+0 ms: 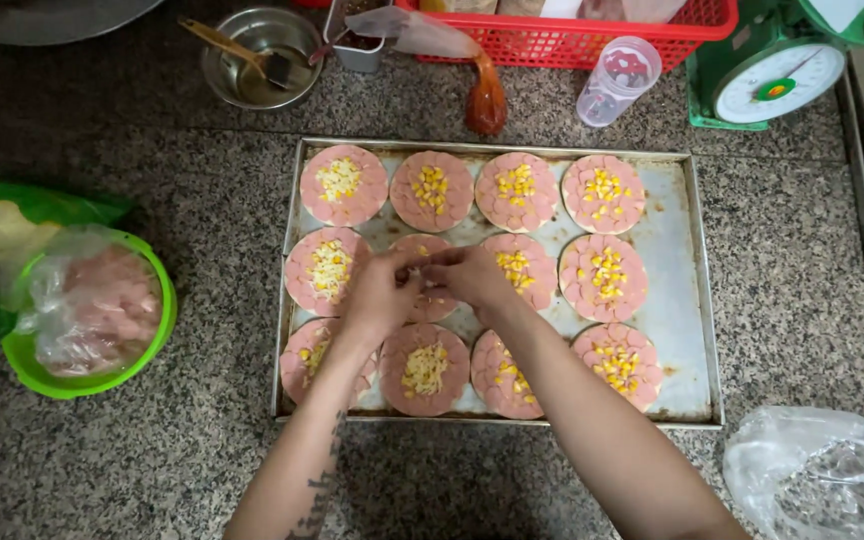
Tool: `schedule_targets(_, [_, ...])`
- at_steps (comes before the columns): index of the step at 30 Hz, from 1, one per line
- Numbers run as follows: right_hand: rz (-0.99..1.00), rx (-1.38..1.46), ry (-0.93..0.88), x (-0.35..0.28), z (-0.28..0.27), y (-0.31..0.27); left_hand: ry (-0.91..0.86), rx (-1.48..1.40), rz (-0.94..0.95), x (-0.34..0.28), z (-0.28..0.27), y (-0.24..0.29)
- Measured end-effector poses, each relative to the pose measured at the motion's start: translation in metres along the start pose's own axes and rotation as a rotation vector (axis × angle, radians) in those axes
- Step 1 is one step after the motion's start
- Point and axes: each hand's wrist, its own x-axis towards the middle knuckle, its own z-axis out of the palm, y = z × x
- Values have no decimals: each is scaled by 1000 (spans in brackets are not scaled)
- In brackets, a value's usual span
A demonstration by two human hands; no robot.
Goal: Placing corn kernels and shredded cheese onto circular ham slices on a baking tray to prepare snacks.
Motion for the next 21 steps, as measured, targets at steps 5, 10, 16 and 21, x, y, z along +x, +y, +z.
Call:
schedule_targets(5, [-25,-8,50,6,-2,8,46,15,-66,18,15,-46])
schedule_targets(10, [-49,-48,83,-9,-4,2,51,7,-89,14,3,-46])
schedule_targets(16, [-26,44,137,-28,-4,-2,35,105,31,11,-8,-33])
schedule_targets(21, [14,196,224,-50,-11,-21,77,139,123,12,-17,-24])
